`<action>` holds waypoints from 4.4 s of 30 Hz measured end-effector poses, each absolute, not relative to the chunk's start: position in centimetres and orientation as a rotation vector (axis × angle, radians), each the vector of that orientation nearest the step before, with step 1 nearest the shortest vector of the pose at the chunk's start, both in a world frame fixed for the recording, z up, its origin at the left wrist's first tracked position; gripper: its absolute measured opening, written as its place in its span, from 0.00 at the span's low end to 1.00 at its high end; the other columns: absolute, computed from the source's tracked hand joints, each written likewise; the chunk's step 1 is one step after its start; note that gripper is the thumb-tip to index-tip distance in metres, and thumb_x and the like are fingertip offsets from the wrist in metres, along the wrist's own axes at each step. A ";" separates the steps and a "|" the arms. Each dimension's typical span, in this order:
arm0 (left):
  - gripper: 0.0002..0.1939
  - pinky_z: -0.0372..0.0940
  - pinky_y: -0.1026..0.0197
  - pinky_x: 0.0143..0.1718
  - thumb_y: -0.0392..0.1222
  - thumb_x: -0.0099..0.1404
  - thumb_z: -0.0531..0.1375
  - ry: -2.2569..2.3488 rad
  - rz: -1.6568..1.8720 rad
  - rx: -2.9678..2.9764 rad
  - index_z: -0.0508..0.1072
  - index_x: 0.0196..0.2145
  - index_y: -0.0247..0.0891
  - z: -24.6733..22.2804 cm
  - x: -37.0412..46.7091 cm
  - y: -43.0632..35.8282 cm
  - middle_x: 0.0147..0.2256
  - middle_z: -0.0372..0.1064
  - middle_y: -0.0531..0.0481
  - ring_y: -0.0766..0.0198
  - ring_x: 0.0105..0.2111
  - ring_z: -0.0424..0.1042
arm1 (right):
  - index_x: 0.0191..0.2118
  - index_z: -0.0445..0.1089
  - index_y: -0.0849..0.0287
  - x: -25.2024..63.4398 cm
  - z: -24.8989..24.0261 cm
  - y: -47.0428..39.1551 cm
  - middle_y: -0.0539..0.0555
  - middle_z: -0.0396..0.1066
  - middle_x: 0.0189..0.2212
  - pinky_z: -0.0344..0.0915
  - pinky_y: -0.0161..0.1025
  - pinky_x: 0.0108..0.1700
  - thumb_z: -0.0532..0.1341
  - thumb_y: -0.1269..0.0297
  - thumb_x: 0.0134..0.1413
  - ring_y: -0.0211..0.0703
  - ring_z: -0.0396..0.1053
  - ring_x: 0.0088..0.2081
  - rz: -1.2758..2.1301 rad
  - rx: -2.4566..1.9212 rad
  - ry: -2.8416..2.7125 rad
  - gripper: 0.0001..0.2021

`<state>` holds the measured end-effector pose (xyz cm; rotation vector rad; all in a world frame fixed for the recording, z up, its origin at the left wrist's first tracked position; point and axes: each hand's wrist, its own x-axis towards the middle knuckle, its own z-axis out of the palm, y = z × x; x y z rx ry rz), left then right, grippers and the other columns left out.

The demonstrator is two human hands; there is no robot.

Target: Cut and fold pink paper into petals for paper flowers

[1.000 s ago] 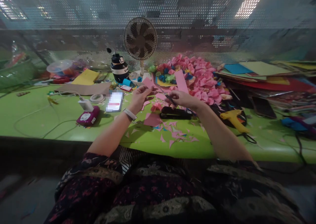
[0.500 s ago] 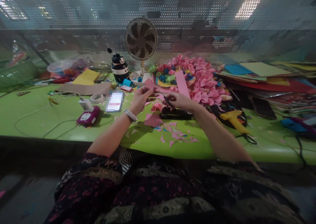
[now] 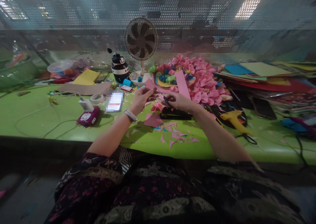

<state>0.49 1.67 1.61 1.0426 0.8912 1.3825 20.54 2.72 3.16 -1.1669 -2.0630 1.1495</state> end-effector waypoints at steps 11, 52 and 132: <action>0.07 0.71 0.67 0.33 0.34 0.63 0.66 0.879 1.399 1.000 0.71 0.29 0.34 1.5 0.5 1.9 0.30 0.78 0.51 0.71 0.25 0.76 | 0.31 0.63 0.57 20.5 2.7 3.0 0.48 0.65 0.25 0.55 0.34 0.25 0.71 0.40 0.41 0.34 0.60 0.25 1.111 -1.159 -2.060 0.27; 0.09 0.70 0.67 0.33 0.39 0.62 0.68 0.864 1.380 0.995 0.72 0.30 0.34 1.9 0.4 1.8 0.28 0.77 0.51 0.71 0.25 0.76 | 0.27 0.63 0.57 19.8 3.3 2.6 0.46 0.62 0.22 0.57 0.35 0.27 0.73 0.41 0.33 0.35 0.62 0.26 1.142 -1.152 -1.937 0.28; 0.13 0.71 0.67 0.32 0.45 0.62 0.67 0.865 1.470 1.118 0.69 0.27 0.36 0.8 0.0 2.6 0.24 0.71 0.54 0.68 0.27 0.77 | 0.25 0.65 0.58 19.7 2.9 2.7 0.47 0.67 0.20 0.56 0.33 0.24 0.73 0.35 0.26 0.35 0.64 0.24 1.136 -1.151 -1.879 0.31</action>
